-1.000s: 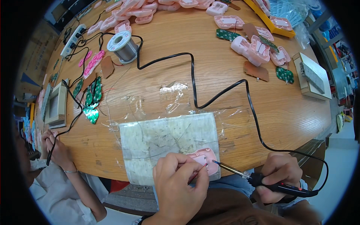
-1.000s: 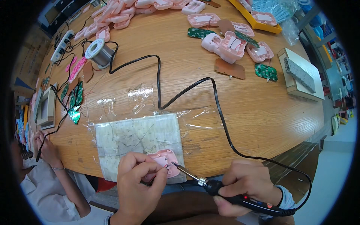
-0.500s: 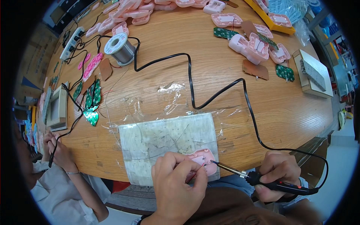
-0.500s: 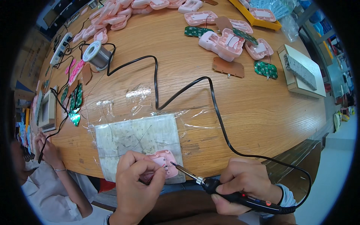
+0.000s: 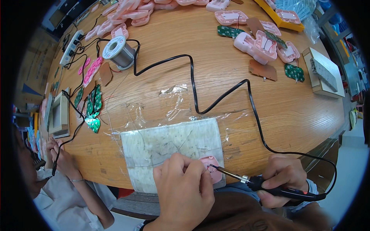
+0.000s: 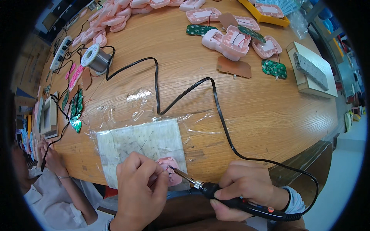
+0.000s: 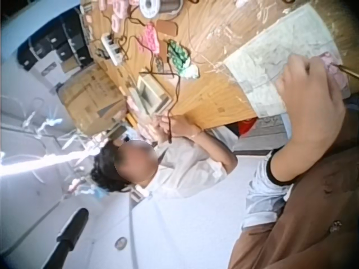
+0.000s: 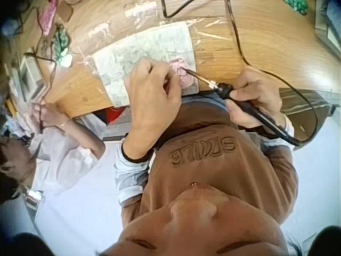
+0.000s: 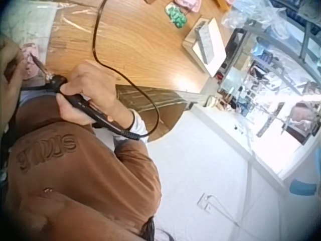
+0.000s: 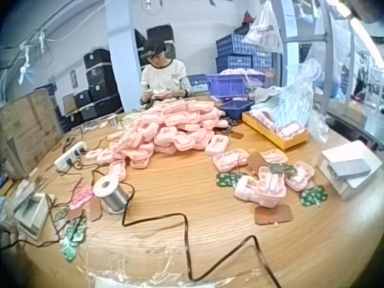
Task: The person uses a soldering iron to attach wires to small pink plastic housings on a workbench. They repeatedly pick up a housing, apply solder to contact points, and place the finished unit aside. Another person works nearby on similar items.
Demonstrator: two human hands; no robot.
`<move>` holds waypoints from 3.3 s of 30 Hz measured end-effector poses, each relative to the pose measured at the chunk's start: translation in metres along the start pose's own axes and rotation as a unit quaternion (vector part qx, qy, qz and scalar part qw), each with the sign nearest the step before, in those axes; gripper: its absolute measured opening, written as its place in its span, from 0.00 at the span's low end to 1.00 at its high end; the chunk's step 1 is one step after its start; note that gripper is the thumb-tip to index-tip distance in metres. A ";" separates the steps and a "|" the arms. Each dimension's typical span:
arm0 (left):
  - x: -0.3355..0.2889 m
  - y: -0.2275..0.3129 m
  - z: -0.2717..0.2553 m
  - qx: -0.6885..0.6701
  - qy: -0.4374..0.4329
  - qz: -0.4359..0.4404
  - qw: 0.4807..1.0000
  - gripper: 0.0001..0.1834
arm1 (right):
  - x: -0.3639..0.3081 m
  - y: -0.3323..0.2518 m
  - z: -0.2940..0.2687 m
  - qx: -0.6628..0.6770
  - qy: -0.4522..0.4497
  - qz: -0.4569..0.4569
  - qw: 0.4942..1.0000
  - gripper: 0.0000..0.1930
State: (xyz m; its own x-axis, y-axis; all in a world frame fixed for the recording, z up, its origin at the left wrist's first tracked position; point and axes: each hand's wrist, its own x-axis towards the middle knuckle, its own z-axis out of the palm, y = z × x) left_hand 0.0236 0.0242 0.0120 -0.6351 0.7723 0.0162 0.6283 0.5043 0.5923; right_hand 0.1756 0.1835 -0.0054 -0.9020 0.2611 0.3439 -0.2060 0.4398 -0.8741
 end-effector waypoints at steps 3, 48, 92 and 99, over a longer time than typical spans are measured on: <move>0.002 -0.001 -0.002 0.020 -0.015 0.009 1.000 0.05 | 0.001 0.001 0.002 0.012 -0.004 0.001 1.000 0.12; 0.003 0.002 -0.025 0.130 -0.081 0.076 0.985 0.31 | -0.035 0.011 -0.015 0.034 0.139 -0.021 0.990 0.12; -0.006 -0.022 0.005 0.059 -0.004 0.134 0.989 0.11 | -0.022 0.012 -0.013 0.056 0.168 0.015 0.984 0.13; 0.041 -0.043 -0.008 0.053 0.094 0.050 0.993 0.08 | -0.023 0.007 -0.008 0.049 0.170 0.013 0.984 0.14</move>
State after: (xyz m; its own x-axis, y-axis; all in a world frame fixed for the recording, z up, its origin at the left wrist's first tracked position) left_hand -0.0332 0.0310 -0.0068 -0.6337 0.7398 0.2261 0.7298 0.4747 0.4920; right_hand 0.1975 0.1872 -0.0167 -0.7322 0.5509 0.4006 -0.2351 0.3476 -0.9077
